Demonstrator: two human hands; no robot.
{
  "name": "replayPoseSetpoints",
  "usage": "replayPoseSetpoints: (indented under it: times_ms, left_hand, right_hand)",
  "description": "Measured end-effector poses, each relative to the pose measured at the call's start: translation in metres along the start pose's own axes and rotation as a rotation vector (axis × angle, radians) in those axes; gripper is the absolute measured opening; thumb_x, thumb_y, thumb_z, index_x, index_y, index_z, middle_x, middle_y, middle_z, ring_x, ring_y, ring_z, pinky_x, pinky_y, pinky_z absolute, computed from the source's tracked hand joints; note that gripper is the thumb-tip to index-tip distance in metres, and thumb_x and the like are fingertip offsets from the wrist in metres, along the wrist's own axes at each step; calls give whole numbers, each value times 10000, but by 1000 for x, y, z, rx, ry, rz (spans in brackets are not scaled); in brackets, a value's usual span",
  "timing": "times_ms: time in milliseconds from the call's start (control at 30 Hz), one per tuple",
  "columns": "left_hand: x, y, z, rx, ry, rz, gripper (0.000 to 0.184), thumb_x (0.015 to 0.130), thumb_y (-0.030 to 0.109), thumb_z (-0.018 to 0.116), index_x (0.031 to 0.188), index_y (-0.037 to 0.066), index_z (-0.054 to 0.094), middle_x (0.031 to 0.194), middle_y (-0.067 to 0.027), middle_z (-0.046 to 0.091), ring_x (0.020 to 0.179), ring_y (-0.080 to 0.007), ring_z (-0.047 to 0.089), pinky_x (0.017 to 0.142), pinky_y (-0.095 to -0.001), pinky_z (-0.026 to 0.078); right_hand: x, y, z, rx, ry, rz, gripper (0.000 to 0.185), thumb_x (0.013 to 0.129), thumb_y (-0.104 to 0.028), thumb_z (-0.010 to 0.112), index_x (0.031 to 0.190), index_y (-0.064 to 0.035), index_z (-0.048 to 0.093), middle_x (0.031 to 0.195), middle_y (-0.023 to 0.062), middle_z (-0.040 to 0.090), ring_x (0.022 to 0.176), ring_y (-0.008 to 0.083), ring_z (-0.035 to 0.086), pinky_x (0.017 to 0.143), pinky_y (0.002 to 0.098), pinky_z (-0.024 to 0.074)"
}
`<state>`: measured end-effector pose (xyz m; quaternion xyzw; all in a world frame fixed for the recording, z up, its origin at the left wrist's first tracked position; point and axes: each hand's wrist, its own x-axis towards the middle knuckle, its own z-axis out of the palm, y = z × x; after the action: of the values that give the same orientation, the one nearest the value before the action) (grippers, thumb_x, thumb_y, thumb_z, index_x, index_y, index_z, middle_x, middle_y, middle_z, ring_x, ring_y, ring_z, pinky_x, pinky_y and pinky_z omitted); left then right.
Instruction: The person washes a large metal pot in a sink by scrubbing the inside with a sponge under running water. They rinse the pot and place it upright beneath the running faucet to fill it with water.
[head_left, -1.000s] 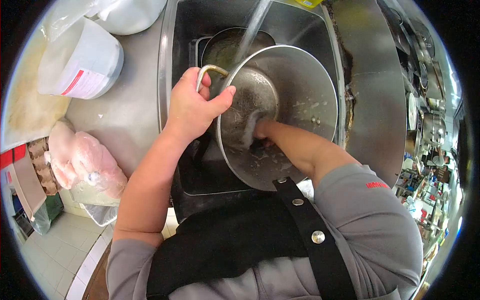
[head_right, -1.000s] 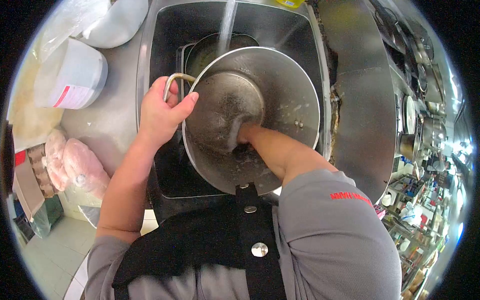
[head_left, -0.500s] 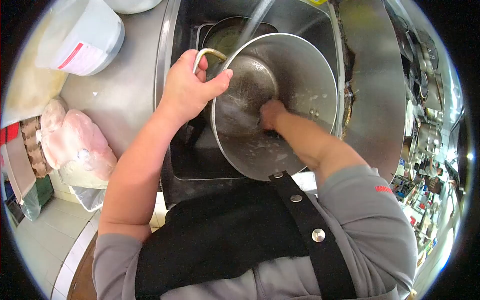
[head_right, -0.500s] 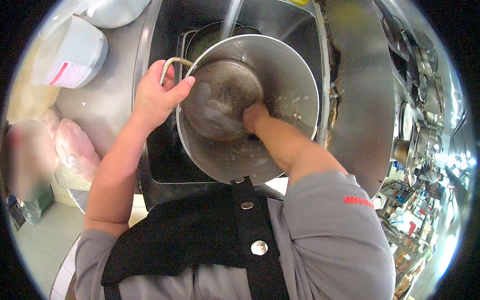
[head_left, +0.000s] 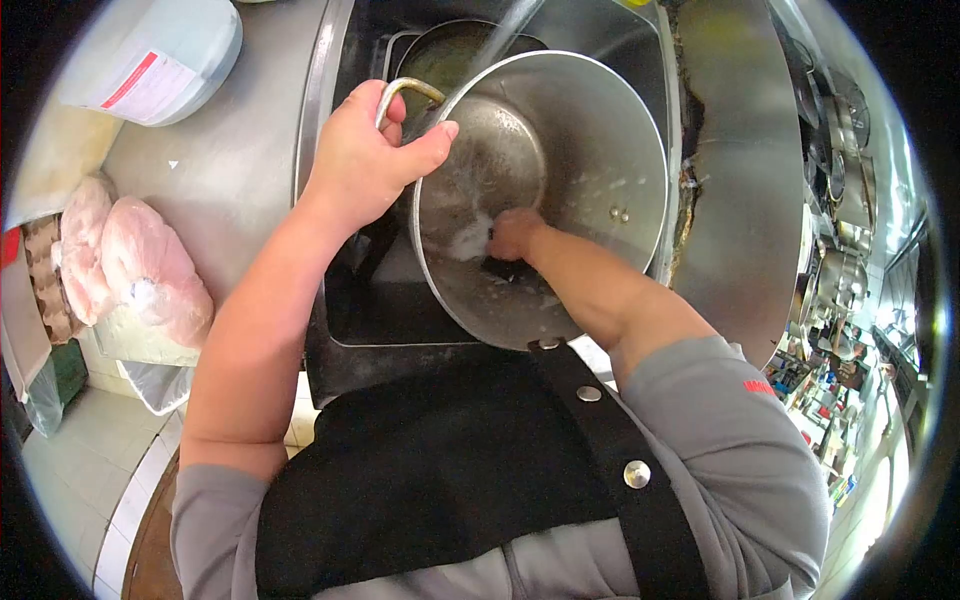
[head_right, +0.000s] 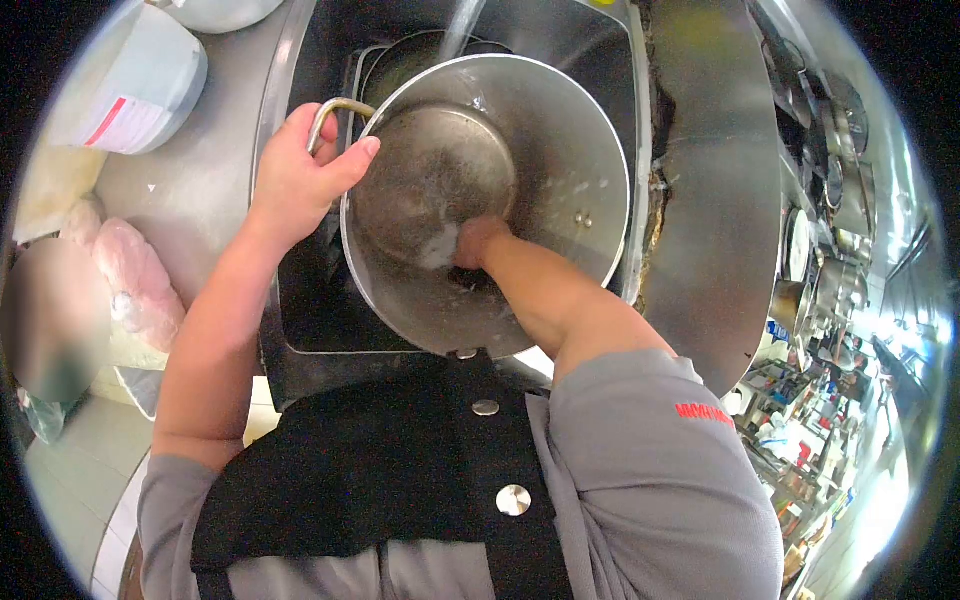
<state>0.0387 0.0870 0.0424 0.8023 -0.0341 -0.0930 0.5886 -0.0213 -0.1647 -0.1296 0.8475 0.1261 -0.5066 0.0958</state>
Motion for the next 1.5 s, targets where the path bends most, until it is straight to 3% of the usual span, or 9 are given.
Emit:
replayPoseSetpoints:
  times_ms: [233, 433, 500, 567, 700, 900, 1200, 1400, 1500]
  left_hand:
    - [-5, -5, -1, 20, 34, 28, 480, 713, 367, 834, 806, 57, 481, 653, 24, 433, 597, -69, 387, 515, -246, 360]
    - [-2, -7, -2, 49, 14, 11, 489, 718, 386, 832, 805, 56, 481, 655, 9, 457, 599, -76, 407, 518, -252, 373]
    - [-3, -8, -1, 23, 7, 21, 458, 756, 395, 806, 817, 70, 490, 641, 41, 418, 588, -60, 378, 515, -247, 341]
    - [-3, -10, -1, 13, 14, 37, 441, 774, 397, 794, 823, 77, 494, 635, 57, 399, 582, -52, 363, 514, -244, 326]
    - [-7, -14, 2, -32, 27, 31, 433, 773, 382, 799, 827, 75, 498, 646, 53, 408, 591, -51, 368, 521, -240, 335]
    - [-12, -10, 0, -28, 15, -10, 414, 780, 354, 801, 851, 70, 507, 673, 48, 423, 616, -44, 381, 528, -228, 347]
    - [-14, -10, 13, -80, 18, -37, 449, 753, 337, 824, 860, 48, 497, 661, 39, 444, 585, -50, 392, 512, -238, 361]
    - [-16, -18, 18, -93, 42, -17, 401, 780, 317, 805, 877, 58, 514, 708, 62, 418, 616, -37, 365, 529, -220, 326]
    - [-17, -18, 18, -150, 48, 9, 406, 775, 322, 805, 872, 60, 510, 704, 58, 415, 621, -38, 364, 530, -221, 325]
  right_hand:
    - [-13, 24, -29, -383, 71, 158, 448, 892, -368, 542, 1181, -57, 686, 1261, 129, 648, 1189, 317, 601, 1007, 474, 461]
    - [-11, -26, -15, 187, -69, -61, 544, 835, -421, 555, 1196, -31, 671, 1292, 177, 614, 1196, 326, 586, 1001, 441, 451]
    - [-9, -3, -25, -233, -154, -58, 453, 856, -359, 563, 1181, -73, 695, 1264, 164, 637, 1179, 327, 601, 977, 446, 468]
    - [-20, 26, -33, -646, 133, 104, 459, 886, -390, 614, 1228, -89, 674, 1283, 118, 638, 1221, 315, 574, 1003, 525, 440]
    - [-2, 26, -24, -352, -54, 174, 394, 928, -275, 573, 1272, -97, 645, 1317, 62, 620, 1184, 339, 578, 928, 574, 452]
    - [-15, 36, -42, -818, 76, 48, 391, 953, -248, 523, 1297, -89, 623, 1350, 95, 592, 1243, 343, 534, 898, 556, 464]
    - [-8, 59, -25, -773, 78, 102, 471, 846, -333, 640, 1241, -77, 656, 1312, 94, 617, 1146, 315, 605, 967, 529, 454]
    - [14, 46, 21, -319, -34, 31, 387, 911, -273, 585, 1237, -80, 663, 1293, 120, 629, 1231, 344, 549, 928, 504, 469]
    - [-9, 51, -25, -647, 40, 147, 409, 892, -290, 625, 1233, -68, 662, 1290, 110, 633, 1220, 316, 568, 948, 499, 467]
